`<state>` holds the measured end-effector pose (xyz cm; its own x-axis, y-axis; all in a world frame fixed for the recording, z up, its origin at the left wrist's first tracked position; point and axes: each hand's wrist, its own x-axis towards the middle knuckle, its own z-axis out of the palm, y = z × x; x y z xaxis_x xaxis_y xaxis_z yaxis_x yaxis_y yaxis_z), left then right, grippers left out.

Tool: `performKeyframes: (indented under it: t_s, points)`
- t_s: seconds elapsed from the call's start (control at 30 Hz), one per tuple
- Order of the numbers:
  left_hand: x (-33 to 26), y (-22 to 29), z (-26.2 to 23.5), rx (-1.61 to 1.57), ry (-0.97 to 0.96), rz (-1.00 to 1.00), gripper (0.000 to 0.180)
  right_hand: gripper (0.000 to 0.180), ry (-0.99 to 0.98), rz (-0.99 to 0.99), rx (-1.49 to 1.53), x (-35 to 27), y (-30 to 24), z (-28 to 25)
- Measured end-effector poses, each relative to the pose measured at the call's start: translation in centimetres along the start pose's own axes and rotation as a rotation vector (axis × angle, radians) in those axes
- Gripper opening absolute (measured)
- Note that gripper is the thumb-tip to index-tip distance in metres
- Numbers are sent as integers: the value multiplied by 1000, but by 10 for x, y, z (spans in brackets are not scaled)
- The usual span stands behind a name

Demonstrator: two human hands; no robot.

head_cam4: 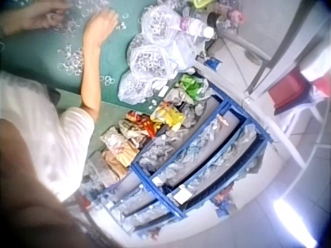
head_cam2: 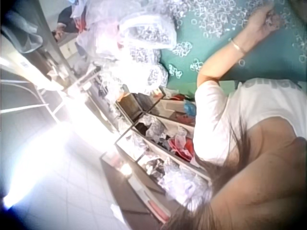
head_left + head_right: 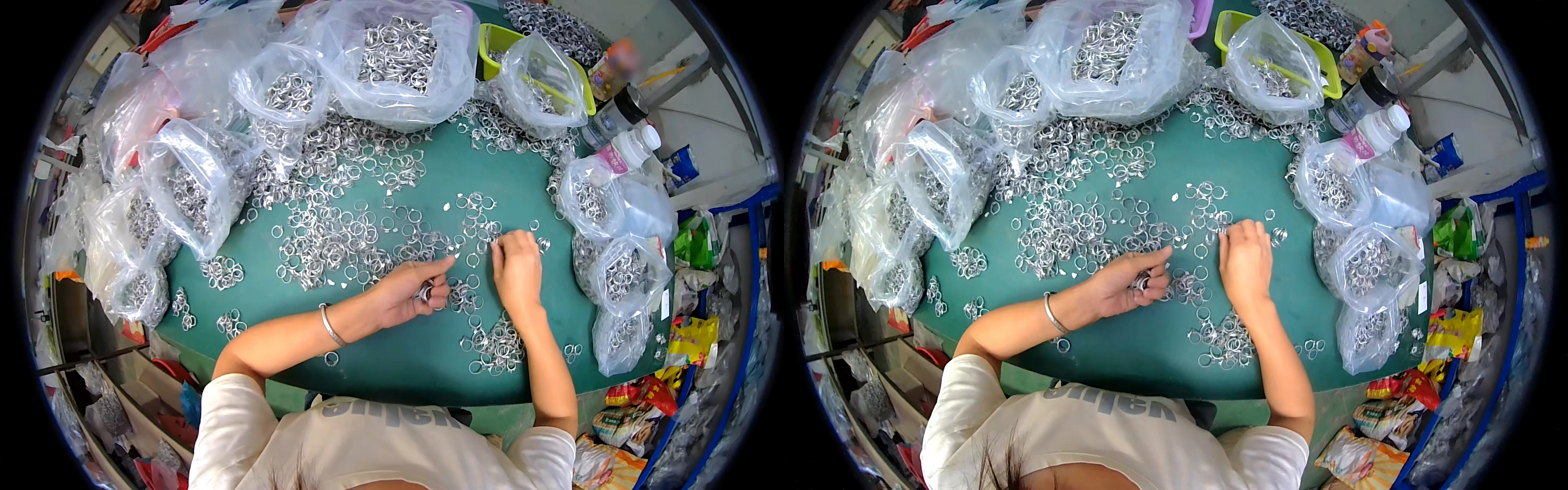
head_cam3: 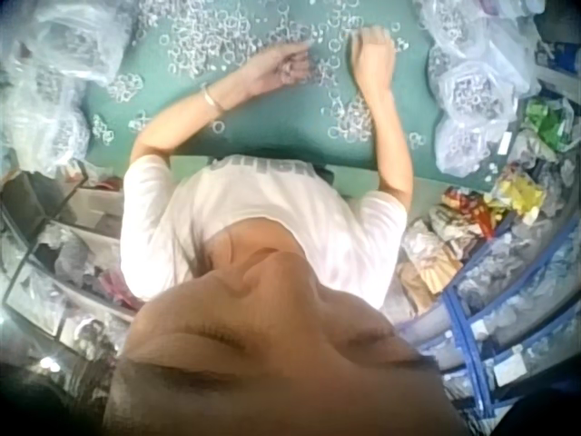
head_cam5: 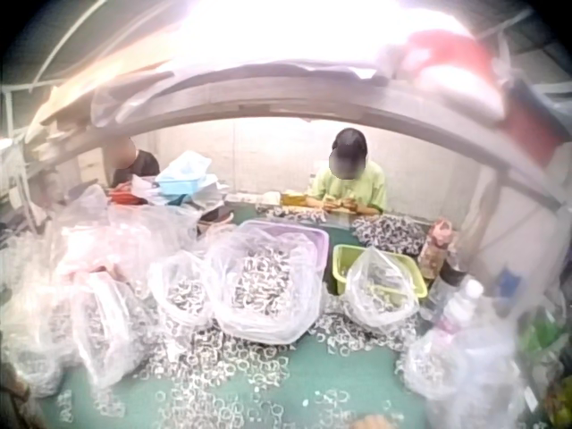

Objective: The person sorts and organizes small metal rings on a green work surface by hand, pulling them from piles and grouping them together.

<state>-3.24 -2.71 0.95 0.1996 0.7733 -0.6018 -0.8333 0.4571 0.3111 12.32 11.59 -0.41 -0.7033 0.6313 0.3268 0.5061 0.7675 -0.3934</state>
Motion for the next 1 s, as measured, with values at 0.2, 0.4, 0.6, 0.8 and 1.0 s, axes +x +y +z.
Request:
performKeyframes:
  t_s: [0.2, 0.4, 0.6, 0.8, 1.0]
  points:
    - [-6, 4, -1, 63, 54, 69, 29, 17, -228, 573, 912, 1, 13, -24]
    - [-6, -2, 13, 488, 33, 369, 26, 21, -417, 624, 1424, -5, -2, -35]
    - [-4, -4, 18, 1016, 58, 724, 28, 21, -472, 507, 1320, -15, -26, -43]
    - [-13, 1, 20, 1171, 219, 772, 12, 16, -143, 326, 702, -23, -36, -37]
    - [-14, 1, 18, 932, 124, 707, 10, 14, -211, 555, 1285, -21, -50, -35]
